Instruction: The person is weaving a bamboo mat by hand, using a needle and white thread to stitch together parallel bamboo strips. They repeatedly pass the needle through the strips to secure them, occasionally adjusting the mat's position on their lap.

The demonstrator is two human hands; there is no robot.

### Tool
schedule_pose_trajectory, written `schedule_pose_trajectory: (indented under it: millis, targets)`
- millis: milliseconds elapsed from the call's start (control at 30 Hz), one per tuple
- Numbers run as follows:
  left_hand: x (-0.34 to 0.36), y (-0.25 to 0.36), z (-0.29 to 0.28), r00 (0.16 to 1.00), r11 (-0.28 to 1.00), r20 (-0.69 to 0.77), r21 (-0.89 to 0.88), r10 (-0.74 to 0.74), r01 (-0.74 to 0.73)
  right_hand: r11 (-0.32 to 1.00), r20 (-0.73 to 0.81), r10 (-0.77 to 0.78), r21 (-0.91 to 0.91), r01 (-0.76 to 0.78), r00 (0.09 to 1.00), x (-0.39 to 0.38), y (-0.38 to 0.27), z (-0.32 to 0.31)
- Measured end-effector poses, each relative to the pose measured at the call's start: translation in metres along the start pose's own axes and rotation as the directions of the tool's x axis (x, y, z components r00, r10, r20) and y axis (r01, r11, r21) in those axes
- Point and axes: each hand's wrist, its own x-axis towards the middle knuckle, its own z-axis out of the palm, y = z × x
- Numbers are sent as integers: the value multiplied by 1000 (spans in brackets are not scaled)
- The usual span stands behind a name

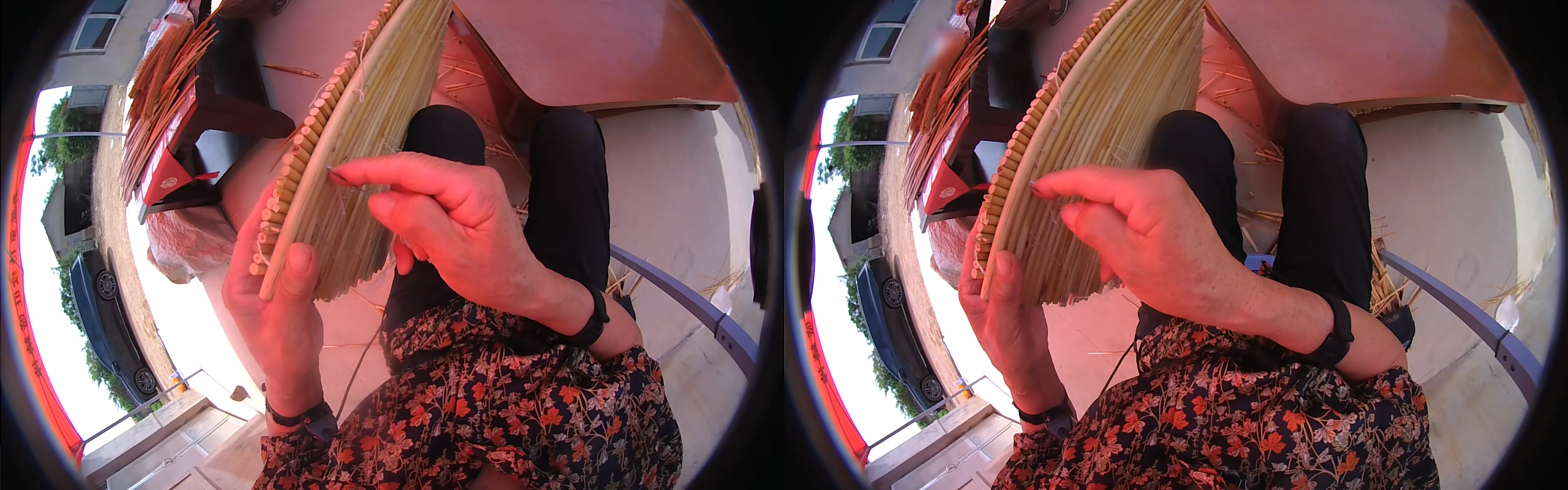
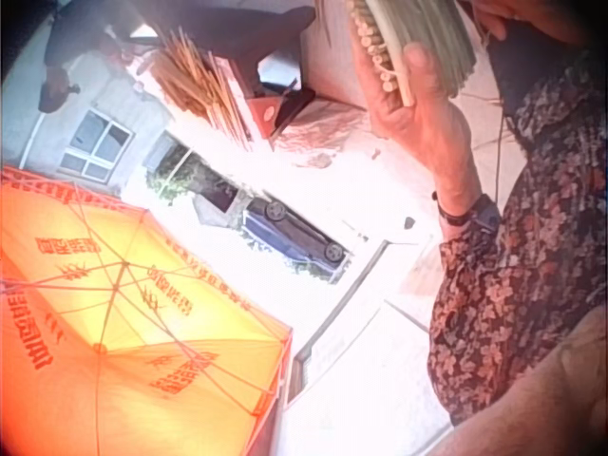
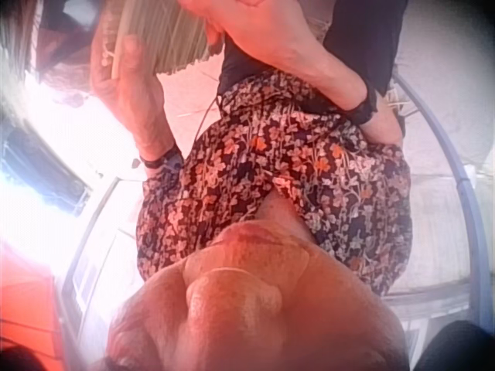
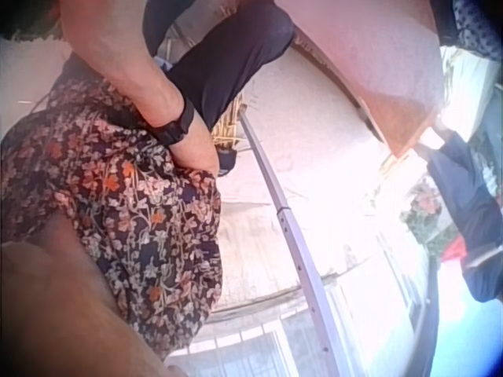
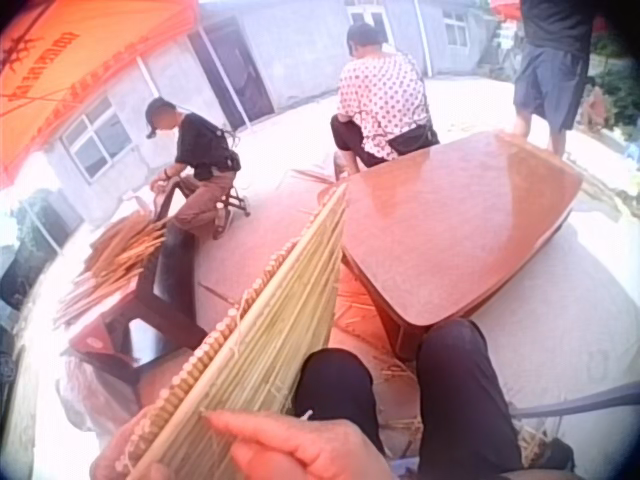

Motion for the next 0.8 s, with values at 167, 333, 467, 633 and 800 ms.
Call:
schedule_pose_trajectory:
  millis: [167,333,467,633,800]
  targets:
    - [0,3,-1,999,999,-3,5,-38,38,1000,-11,-18,3,18,1000,1,2,3]
    - [0,3,-2,999,999,-3,6,-38,38,999,-7,2,33,-2,1000,1,2,3]
    - [0,3,-2,999,999,-3,-1,-35,35,998,4,5,55,-5,1000,2,3,3]
    - [0,4,-1,999,999,-8,-1,-40,40,999,-1,1,54,-1,1000,3,1,3]
    - [-5,2,1,998,994,-11,88,-60,61,999,-12,32,-30,-32,999,-3,-8,-3]
